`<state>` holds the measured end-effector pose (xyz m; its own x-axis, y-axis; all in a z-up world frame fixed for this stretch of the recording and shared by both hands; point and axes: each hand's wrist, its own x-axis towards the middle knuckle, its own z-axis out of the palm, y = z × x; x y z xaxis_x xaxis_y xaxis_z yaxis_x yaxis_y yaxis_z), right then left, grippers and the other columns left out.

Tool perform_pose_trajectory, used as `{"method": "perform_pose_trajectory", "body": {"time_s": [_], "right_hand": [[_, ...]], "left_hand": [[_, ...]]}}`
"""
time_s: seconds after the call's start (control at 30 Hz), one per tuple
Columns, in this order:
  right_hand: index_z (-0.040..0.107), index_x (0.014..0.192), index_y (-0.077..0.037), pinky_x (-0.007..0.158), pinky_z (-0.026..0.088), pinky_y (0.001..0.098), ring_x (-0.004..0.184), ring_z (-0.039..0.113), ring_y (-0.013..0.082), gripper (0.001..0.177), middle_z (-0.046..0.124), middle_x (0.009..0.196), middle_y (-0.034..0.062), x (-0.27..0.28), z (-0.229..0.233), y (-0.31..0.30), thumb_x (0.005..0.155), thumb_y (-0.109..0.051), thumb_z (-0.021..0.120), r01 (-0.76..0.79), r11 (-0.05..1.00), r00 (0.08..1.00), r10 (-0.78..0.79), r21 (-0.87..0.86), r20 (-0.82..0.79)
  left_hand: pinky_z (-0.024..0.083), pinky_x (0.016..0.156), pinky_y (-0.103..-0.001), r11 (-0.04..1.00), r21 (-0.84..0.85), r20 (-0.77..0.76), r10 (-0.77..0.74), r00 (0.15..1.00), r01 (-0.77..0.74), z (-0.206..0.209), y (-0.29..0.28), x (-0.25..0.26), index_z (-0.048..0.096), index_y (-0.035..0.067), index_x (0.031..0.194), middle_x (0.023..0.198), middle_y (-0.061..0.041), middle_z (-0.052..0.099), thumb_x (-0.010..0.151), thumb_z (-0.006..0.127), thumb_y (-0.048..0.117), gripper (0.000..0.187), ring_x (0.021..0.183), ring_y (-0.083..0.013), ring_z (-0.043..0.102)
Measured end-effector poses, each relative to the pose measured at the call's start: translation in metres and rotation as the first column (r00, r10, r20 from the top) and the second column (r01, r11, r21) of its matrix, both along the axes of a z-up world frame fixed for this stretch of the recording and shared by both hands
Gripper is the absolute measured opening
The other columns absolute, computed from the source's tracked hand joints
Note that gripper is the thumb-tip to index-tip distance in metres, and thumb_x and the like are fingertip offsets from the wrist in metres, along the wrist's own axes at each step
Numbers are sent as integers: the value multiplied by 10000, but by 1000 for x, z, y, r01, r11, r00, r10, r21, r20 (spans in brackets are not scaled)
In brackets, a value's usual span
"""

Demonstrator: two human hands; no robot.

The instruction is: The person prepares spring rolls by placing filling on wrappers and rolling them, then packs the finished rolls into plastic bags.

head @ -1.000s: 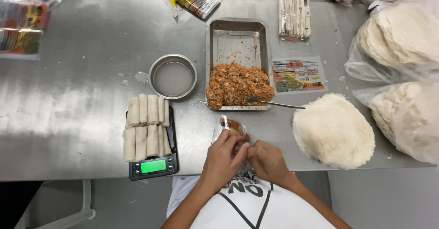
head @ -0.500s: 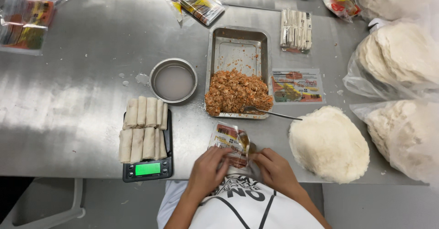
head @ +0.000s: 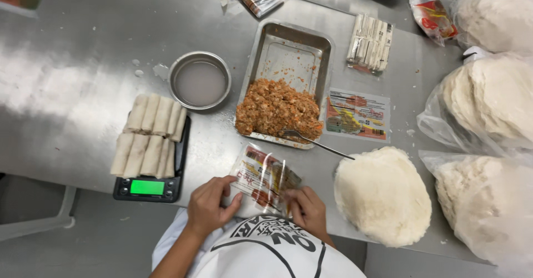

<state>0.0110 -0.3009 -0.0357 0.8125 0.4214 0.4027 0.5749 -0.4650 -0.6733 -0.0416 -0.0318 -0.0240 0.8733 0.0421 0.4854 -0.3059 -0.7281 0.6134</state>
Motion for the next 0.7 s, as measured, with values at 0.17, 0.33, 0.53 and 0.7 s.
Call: {"method": "perform_pose_trajectory", "body": {"time_s": [0.17,0.33,0.53,0.7], "right_hand": [[707,979,-54,557,432,307,654,570,204,119,633,793,66,12,6,-2,931,-15,606,-60,997,998,60,41,2],[710,940,-36,546,457,314,632,580,203,85,666,790,76,9,9,-4,932,-35,625,-88,995,996,88,42,7],[738,1109,-104,580,472,302,648,597,216,250,653,873,74,-1,19,3,945,-51,556,23,999,989,-19,23,-144],[701,1225,-233,734,553,345,947,711,279,363,645,1169,87,-7,7,3,913,-127,551,129,986,953,-152,-103,-263]], "left_hand": [[476,546,-301,999,31,29,38,999,-39,19,-5,7,689,60,1066,732,-9,612,934,656,300,276,604,-156,585],[541,566,-320,998,57,-40,19,999,-17,21,-12,9,703,75,964,824,-44,739,940,628,325,263,673,-179,693],[482,614,-357,997,-33,-106,-70,992,67,27,-3,9,689,89,952,788,-49,663,974,595,223,165,653,-236,607],[494,597,-325,991,-81,-19,-113,993,111,31,5,18,679,83,883,803,-50,718,958,601,123,115,615,-216,616]]}}
